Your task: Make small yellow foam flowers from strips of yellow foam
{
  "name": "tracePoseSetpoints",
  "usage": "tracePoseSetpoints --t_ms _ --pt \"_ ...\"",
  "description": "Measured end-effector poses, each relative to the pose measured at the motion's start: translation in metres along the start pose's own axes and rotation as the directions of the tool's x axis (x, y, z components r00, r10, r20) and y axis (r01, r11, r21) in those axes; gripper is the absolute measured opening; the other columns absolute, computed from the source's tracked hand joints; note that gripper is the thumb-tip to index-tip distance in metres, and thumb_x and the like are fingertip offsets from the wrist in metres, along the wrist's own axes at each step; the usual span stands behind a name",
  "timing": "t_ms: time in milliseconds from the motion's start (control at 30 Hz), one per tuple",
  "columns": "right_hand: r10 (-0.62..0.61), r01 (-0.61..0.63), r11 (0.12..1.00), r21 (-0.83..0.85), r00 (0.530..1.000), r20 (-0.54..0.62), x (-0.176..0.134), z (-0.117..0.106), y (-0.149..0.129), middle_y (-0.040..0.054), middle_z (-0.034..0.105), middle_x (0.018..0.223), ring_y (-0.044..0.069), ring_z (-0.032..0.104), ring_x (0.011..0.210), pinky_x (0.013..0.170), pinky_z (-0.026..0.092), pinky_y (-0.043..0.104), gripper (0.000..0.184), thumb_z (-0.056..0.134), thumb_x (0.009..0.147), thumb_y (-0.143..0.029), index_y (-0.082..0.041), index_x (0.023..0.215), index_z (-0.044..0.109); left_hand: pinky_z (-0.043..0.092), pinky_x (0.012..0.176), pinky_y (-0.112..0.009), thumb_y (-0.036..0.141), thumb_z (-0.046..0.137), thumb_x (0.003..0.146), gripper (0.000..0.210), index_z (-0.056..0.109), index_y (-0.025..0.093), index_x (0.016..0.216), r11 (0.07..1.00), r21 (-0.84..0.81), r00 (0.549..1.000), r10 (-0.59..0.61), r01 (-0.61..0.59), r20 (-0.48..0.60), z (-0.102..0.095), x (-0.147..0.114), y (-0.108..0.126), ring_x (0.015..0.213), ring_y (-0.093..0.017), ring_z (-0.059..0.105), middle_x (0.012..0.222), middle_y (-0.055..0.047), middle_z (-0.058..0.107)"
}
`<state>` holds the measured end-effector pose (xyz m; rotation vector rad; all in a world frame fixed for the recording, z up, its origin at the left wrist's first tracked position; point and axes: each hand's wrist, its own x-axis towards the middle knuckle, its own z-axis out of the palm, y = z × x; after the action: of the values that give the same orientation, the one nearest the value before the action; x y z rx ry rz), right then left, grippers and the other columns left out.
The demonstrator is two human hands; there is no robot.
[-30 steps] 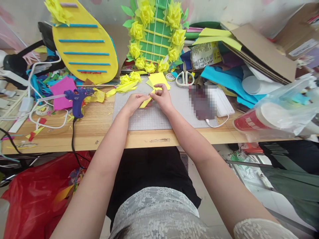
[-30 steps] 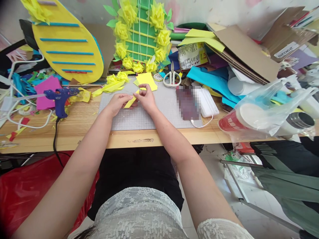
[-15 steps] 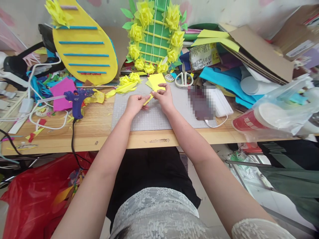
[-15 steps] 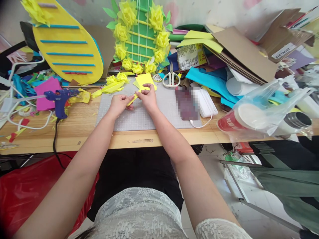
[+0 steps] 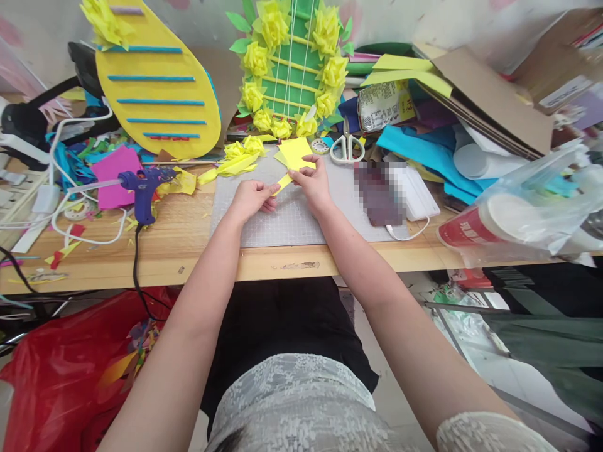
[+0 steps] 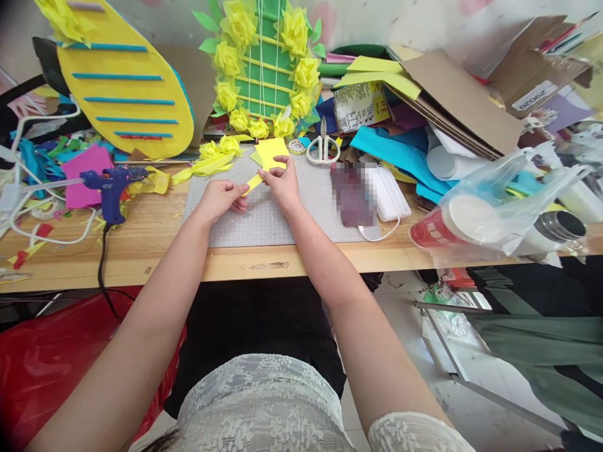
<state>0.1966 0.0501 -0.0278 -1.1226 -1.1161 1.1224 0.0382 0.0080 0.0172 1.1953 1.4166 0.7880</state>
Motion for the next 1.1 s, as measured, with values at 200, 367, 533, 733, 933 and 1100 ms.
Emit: tracePoseSetpoints --t_ms 200,367,533,733,933,1100 --pt "0.002 -0.002 1.0 0.02 1.0 0.001 0.002 -0.004 0.002 -0.0106 0.052 0.069 0.009 0.06 0.067 0.072 0.051 0.026 0.052 0.074 0.069 -0.037 -0.027 0.104 0.036 0.053 0.055 -0.023 0.023 0.064 0.085 0.017 0.063 0.013 0.071 0.999 -0.044 0.997 -0.007 0.01 0.071 -0.006 -0.006 0.001 0.056 -0.013 0.067 0.064 -0.005 0.071" --pt "0.026 -0.026 0.999 0.029 1.0 -0.012 0.0 -0.003 -0.001 -0.011 0.051 0.069 0.009 0.061 0.067 0.074 0.052 0.028 0.053 0.075 0.068 -0.037 -0.028 0.102 0.035 0.053 0.054 -0.024 0.027 0.066 0.084 0.025 0.059 0.013 0.064 0.998 -0.009 0.998 -0.066 0.066 0.015 -0.007 -0.004 0.001 0.044 -0.011 0.061 0.055 -0.003 0.066" --pt "0.017 -0.016 1.0 0.023 0.999 -0.032 0.002 -0.004 0.0 -0.0105 0.051 0.069 0.009 0.061 0.07 0.073 0.05 0.026 0.049 0.072 0.071 -0.037 -0.027 0.1 0.035 0.052 0.05 -0.02 0.032 0.068 0.083 0.028 0.057 0.013 0.066 0.998 -0.063 0.996 -0.02 0.015 -0.083 -0.013 0.001 -0.001 0.044 -0.009 0.059 0.053 -0.001 0.063" --pt "0.042 -0.036 0.998 0.045 0.992 -0.121 0.002 -0.001 0.0 -0.012 0.051 0.066 0.007 0.06 0.066 0.07 0.049 0.023 0.045 0.07 0.072 -0.035 -0.026 0.098 0.036 0.056 0.056 -0.022 0.025 0.068 0.079 0.017 0.054 0.016 0.081 0.972 -0.159 0.963 0.131 -0.171 -0.237 -0.002 0.007 -0.004 0.065 -0.012 0.068 0.07 0.001 0.066" --pt "-0.035 0.027 0.991 -0.134 0.998 -0.056 0.001 -0.004 -0.004 -0.0061 0.06 0.076 0.011 0.063 0.075 0.076 0.05 0.029 0.042 0.066 0.078 -0.041 -0.025 0.108 0.041 0.055 0.054 -0.021 0.011 0.062 0.073 0.022 0.045 0.02 0.083 0.964 -0.126 0.938 0.19 -0.235 -0.291 0.006 0.017 -0.013 0.064 -0.012 0.067 0.067 0.005 0.06" --pt "-0.176 0.132 0.819 -0.559 0.984 -0.026 0.002 -0.021 -0.013 0.0036 0.066 0.101 0.018 0.06 0.096 0.091 0.048 0.04 0.041 0.057 0.083 -0.028 -0.023 0.122 0.043 0.055 0.062 -0.023 0.015 0.057 0.075 0.02 0.046 0.021 0.091 0.953 0.129 0.815 0.302 -0.275 -0.495 -0.022 0.034 -0.032 0.069 -0.011 0.066 0.074 0.004 0.059"
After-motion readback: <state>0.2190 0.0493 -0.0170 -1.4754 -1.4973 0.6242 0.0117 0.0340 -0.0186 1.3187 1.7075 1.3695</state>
